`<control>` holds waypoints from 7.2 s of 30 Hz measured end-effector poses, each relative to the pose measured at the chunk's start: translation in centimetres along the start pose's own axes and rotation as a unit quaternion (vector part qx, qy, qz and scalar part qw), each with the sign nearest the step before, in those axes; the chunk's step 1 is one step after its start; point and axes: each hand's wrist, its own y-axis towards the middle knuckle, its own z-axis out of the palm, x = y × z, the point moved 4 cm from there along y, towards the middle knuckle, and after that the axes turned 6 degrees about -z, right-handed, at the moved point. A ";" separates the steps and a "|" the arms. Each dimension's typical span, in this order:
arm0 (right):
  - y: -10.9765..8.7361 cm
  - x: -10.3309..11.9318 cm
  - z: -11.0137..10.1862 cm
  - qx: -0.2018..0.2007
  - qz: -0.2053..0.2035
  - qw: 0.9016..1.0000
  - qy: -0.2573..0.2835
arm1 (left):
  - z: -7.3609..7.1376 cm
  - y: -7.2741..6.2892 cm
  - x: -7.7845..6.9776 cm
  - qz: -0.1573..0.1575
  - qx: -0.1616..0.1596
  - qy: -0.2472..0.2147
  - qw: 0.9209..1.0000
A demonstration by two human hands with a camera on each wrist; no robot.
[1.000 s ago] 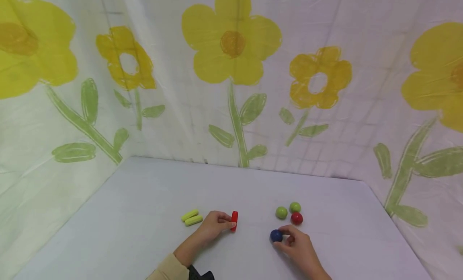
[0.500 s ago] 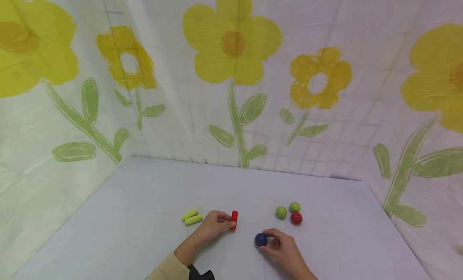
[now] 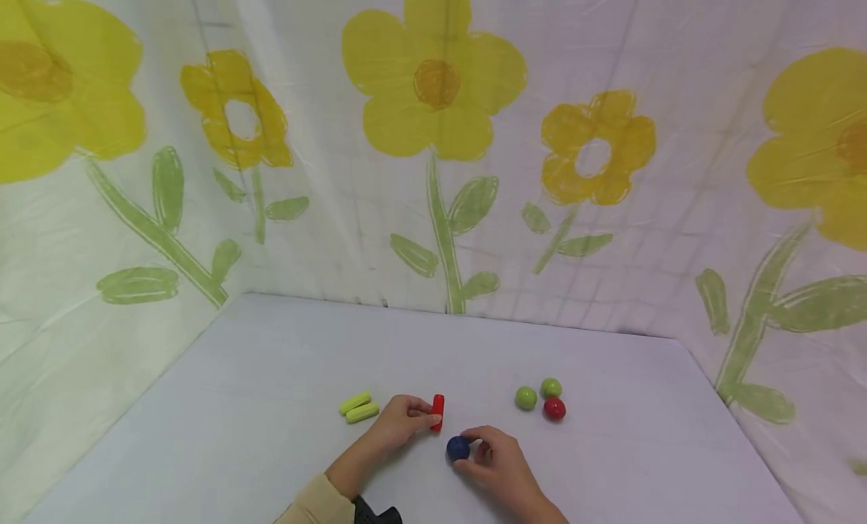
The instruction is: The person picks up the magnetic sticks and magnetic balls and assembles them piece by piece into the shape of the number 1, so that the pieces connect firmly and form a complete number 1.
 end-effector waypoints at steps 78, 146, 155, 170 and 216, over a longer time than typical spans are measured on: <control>8.9 -1.5 1.3 -0.009 0.055 0.998 -0.014 | 0.1 0.0 0.3 -0.020 -0.002 0.010 1.000; -1.4 -5.6 -10.8 -0.198 0.184 0.957 -0.108 | 0.1 0.2 0.4 -0.042 -0.013 0.025 0.999; -1.7 -6.6 -10.5 -0.182 0.204 0.957 -0.098 | 0.1 0.2 0.4 -0.036 -0.011 0.024 0.999; -1.8 -7.4 -10.3 -0.189 0.197 0.956 -0.105 | 0.1 0.1 0.5 -0.032 -0.009 0.011 0.999; -1.9 -6.8 -10.0 -0.162 0.204 0.962 -0.086 | 0.1 -0.1 0.2 -0.015 -0.012 0.008 1.000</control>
